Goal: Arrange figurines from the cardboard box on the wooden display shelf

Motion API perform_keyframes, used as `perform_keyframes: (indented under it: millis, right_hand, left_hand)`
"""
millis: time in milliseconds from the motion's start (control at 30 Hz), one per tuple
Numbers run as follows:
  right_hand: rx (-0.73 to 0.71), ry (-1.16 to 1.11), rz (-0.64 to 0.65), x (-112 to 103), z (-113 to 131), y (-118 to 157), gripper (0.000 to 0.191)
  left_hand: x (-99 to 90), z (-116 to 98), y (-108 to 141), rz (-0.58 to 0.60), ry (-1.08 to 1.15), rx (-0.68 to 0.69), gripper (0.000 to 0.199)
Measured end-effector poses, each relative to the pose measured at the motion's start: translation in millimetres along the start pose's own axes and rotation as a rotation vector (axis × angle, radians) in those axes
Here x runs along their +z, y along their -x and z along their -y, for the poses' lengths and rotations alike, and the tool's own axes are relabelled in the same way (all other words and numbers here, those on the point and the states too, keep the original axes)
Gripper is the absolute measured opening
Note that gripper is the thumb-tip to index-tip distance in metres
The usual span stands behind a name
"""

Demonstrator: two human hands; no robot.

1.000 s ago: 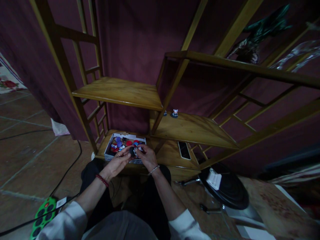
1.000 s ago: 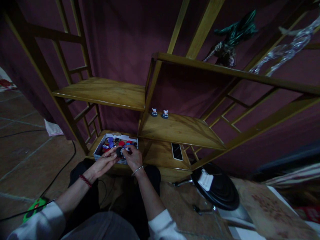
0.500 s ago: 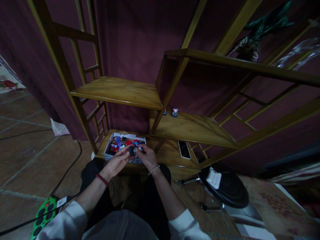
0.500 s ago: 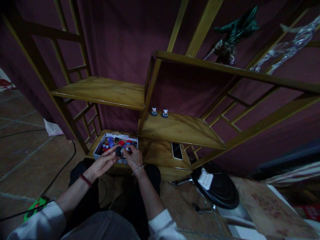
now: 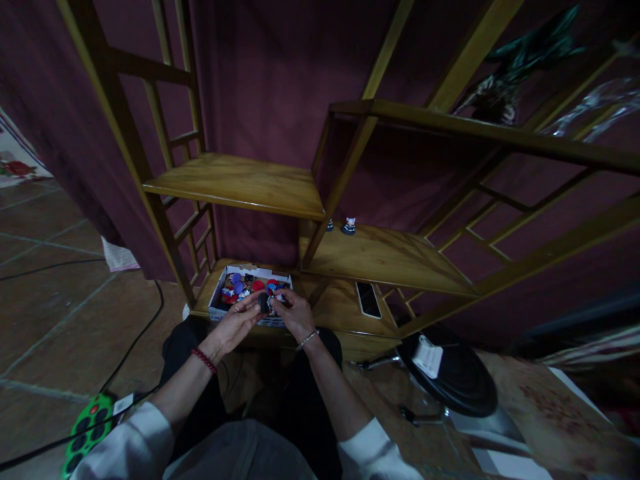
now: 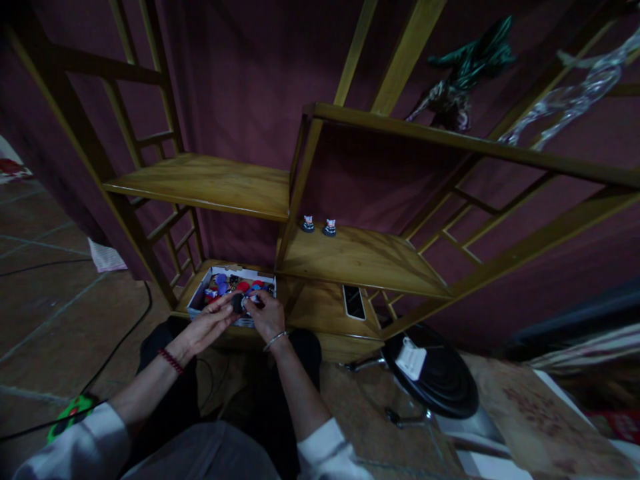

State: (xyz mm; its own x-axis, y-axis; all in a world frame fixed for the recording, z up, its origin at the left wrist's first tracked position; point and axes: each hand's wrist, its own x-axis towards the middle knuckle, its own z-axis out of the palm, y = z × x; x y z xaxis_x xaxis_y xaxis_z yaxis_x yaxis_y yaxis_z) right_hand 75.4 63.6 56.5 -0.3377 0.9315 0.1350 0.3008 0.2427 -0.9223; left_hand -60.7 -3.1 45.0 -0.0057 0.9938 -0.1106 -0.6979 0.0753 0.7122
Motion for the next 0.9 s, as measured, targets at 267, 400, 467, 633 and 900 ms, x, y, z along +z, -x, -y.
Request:
perform_keyframes:
  millis: [267,400,467,633,900]
  right_hand:
    - [0.022,0.024,0.021,-1.9,6.6,0.4,0.018]
    - [0.009,0.038,0.019,-1.8,9.1,0.9,0.017]
    - [0.004,0.056,0.019,-1.8,9.7,1.1,0.016]
    - [0.006,0.081,0.018,-2.2,10.6,1.4,0.017]
    - [0.007,0.055,0.014,-2.7,9.2,2.2,0.018]
  left_hand:
    - [-5.9,2.3,-1.8,0.009,-0.007,0.01,0.036]
    - [-7.2,2.5,-1.8,0.01,-0.012,0.011,0.036]
    - [-7.1,2.5,-1.7,0.0,-0.021,0.011,0.036]
    - [-6.2,2.7,-1.9,-0.022,-0.039,0.011,0.036]
    - [-6.3,3.4,-2.7,-0.022,-0.044,0.009,0.038]
